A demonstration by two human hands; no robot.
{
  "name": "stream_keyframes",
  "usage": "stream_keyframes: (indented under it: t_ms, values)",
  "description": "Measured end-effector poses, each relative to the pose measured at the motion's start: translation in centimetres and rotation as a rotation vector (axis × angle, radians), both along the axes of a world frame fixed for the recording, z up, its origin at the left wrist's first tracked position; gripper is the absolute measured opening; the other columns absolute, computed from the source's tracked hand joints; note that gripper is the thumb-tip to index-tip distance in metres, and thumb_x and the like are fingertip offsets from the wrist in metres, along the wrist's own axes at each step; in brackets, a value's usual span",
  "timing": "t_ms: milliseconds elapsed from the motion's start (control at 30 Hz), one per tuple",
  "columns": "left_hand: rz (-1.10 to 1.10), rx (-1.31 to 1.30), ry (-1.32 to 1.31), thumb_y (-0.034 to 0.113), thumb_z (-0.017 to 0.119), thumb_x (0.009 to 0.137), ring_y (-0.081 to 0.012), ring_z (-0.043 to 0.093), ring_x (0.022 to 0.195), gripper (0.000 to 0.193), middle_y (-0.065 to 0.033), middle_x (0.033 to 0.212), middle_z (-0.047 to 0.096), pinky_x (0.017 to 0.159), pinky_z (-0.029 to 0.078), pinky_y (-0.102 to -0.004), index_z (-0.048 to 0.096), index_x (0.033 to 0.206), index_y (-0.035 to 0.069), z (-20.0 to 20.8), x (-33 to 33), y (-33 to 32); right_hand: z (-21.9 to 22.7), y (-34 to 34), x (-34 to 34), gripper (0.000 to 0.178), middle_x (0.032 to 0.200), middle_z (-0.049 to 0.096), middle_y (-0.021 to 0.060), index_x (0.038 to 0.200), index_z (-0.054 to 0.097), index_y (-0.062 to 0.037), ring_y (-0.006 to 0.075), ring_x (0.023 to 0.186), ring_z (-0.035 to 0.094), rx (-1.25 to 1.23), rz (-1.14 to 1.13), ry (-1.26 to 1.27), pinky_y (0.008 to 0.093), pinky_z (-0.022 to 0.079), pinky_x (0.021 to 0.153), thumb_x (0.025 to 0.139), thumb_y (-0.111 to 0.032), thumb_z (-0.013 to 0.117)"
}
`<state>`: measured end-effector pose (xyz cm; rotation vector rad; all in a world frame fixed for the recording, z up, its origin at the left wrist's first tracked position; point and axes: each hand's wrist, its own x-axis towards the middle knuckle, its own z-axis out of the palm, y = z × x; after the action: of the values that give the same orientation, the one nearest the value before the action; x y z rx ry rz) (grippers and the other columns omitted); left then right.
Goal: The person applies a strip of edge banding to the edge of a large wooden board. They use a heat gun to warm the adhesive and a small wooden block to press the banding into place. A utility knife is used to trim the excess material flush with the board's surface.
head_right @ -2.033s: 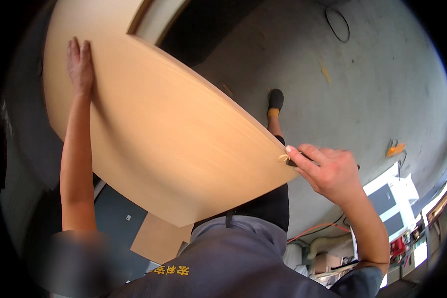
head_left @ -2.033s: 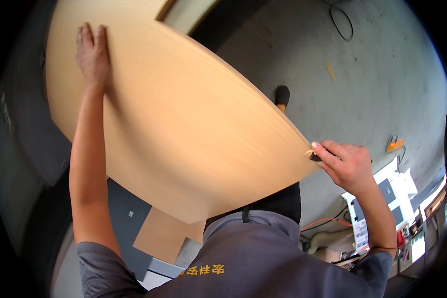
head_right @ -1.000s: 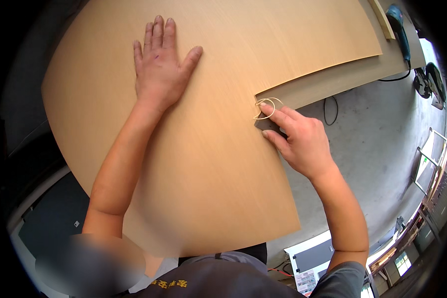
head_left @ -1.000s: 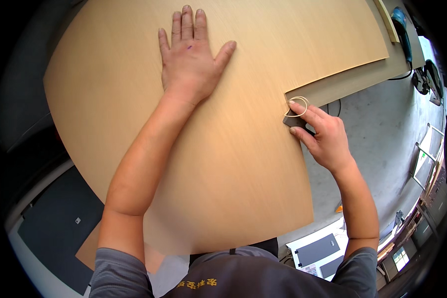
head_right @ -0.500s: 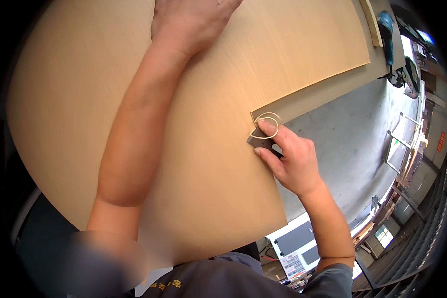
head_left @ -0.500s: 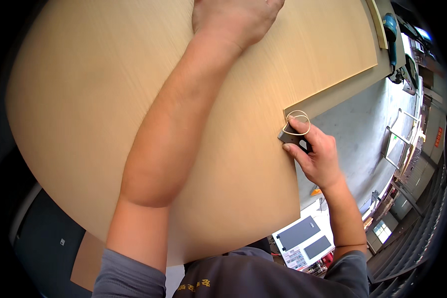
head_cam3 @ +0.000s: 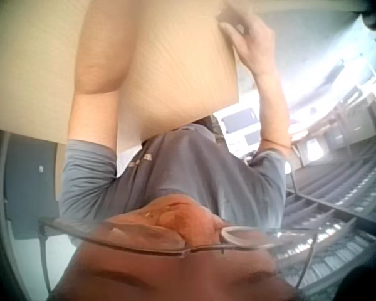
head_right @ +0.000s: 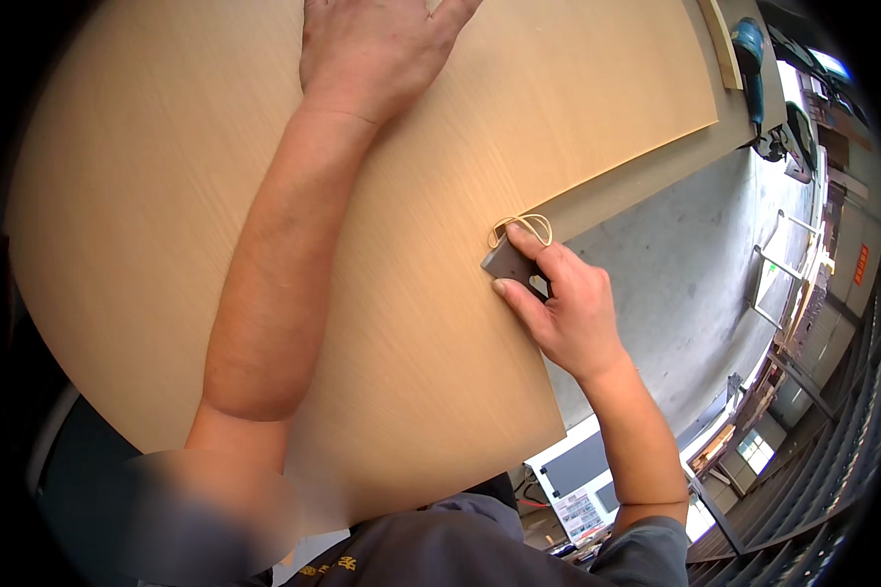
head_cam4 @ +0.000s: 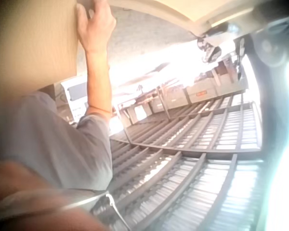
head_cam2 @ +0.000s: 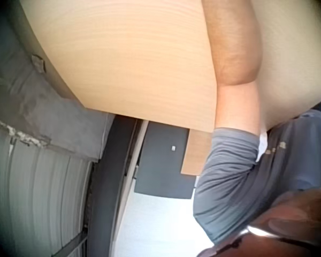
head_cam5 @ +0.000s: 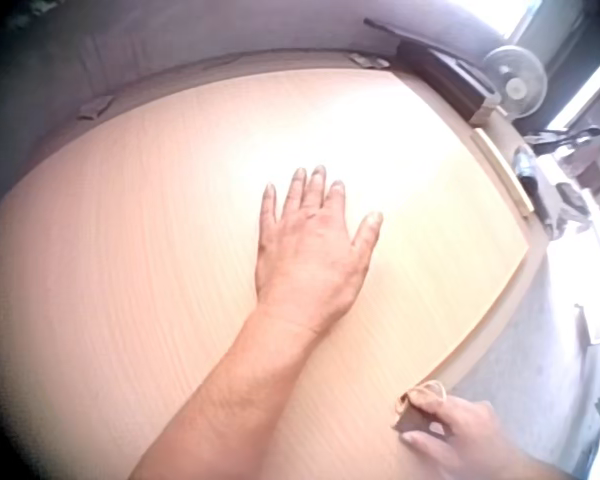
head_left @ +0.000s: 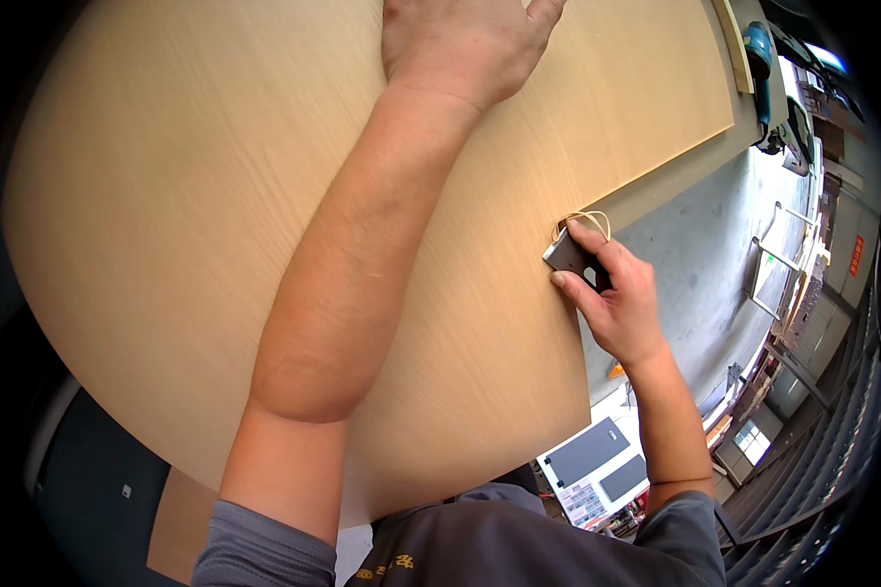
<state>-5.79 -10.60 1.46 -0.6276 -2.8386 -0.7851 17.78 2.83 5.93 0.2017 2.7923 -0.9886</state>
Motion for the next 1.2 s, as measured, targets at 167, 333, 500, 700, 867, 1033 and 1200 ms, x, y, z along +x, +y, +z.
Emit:
stream_keyframes:
  t_ms: [167, 333, 500, 700, 867, 1033, 1200]
  values:
    - [0.019, 0.027, 0.062, 0.050, 0.037, 0.105, -0.0280, 0.027, 0.153, 0.067, -0.0165, 0.161, 0.037, 0.127, 0.012, -0.0460, 0.047, 0.149, 0.000, -1.0, -0.3, 0.3, -0.1, -0.2, -0.1, 0.044, 0.104, 0.074, 0.0153, 0.122, 0.067, -0.0016, 0.0262, 0.077, 0.071, -0.001, -0.059, -0.035, 0.0314, 0.055, 0.063, 0.083, -0.016, 0.081]
    - [0.023, 0.033, 0.069, 0.050, 0.038, 0.105, -0.0278, 0.027, 0.153, 0.067, -0.0165, 0.161, 0.037, 0.127, 0.010, -0.0460, 0.047, 0.148, 0.000, -1.9, -0.3, 0.7, 0.0, -1.5, 0.0, 0.043, 0.104, 0.073, 0.0164, 0.121, 0.066, 0.0001, 0.0279, 0.079, 0.072, -0.014, -0.153, -0.035, 0.0338, 0.056, 0.066, 0.084, -0.016, 0.080]
    - [0.029, 0.010, 0.075, 0.050, 0.040, 0.104, -0.0276, 0.027, 0.153, 0.068, -0.0161, 0.161, 0.038, 0.127, 0.009, -0.0456, 0.046, 0.149, 0.001, -1.7, -0.2, 0.7, -0.9, -2.5, 0.6, 0.043, 0.103, 0.071, 0.0174, 0.123, 0.064, 0.0007, 0.0321, 0.082, 0.071, 0.038, -0.165, 0.102, 0.0379, 0.057, 0.068, 0.086, -0.016, 0.078]
    - [-0.011, -0.092, 0.057, 0.050, 0.041, 0.103, -0.0280, 0.025, 0.154, 0.068, -0.0160, 0.163, 0.034, 0.127, 0.011, -0.0458, 0.043, 0.152, 0.002, -0.5, -0.4, 0.2, -0.9, -3.7, 1.2, 0.047, 0.105, 0.067, 0.0162, 0.129, 0.061, -0.0014, 0.0327, 0.078, 0.069, 0.100, -0.200, 0.130, 0.0388, 0.057, 0.066, 0.086, -0.015, 0.076]
    - [-0.018, -0.197, 0.027, 0.048, 0.042, 0.103, -0.0295, 0.024, 0.154, 0.069, -0.0166, 0.164, 0.032, 0.127, 0.012, -0.0463, 0.038, 0.155, 0.002, 1.3, 1.2, -0.4, 0.2, -3.6, 5.2, 0.052, 0.108, 0.069, 0.0131, 0.130, 0.062, -0.0037, 0.0311, 0.079, 0.070, 0.089, -0.151, 0.085, 0.0361, 0.058, 0.066, 0.082, -0.016, 0.080]
    - [-0.012, -0.237, 0.029, 0.047, 0.043, 0.103, -0.0300, 0.024, 0.154, 0.068, -0.0168, 0.164, 0.031, 0.127, 0.013, -0.0460, 0.037, 0.155, 0.003, 0.9, 3.4, -0.3, 0.4, -0.8, 12.4, 0.057, 0.114, 0.070, 0.0110, 0.133, 0.058, -0.0057, 0.0221, 0.083, 0.073, -0.117, -0.253, 0.051, 0.0312, 0.059, 0.069, 0.080, -0.007, 0.080]
    - [-0.319, 0.270, -0.494, 0.043, 0.059, 0.097, -0.0309, 0.033, 0.150, 0.059, -0.0166, 0.150, 0.049, 0.126, 0.017, -0.0453, 0.052, 0.145, 0.010, 0.3, 6.6, -0.6, -1.0, 2.2, 18.8, 0.056, 0.128, 0.059, 0.0112, 0.141, 0.047, -0.0017, 0.0132, 0.079, 0.061, -0.261, -0.626, 0.444, 0.0186, 0.046, 0.061, 0.089, -0.002, 0.069]
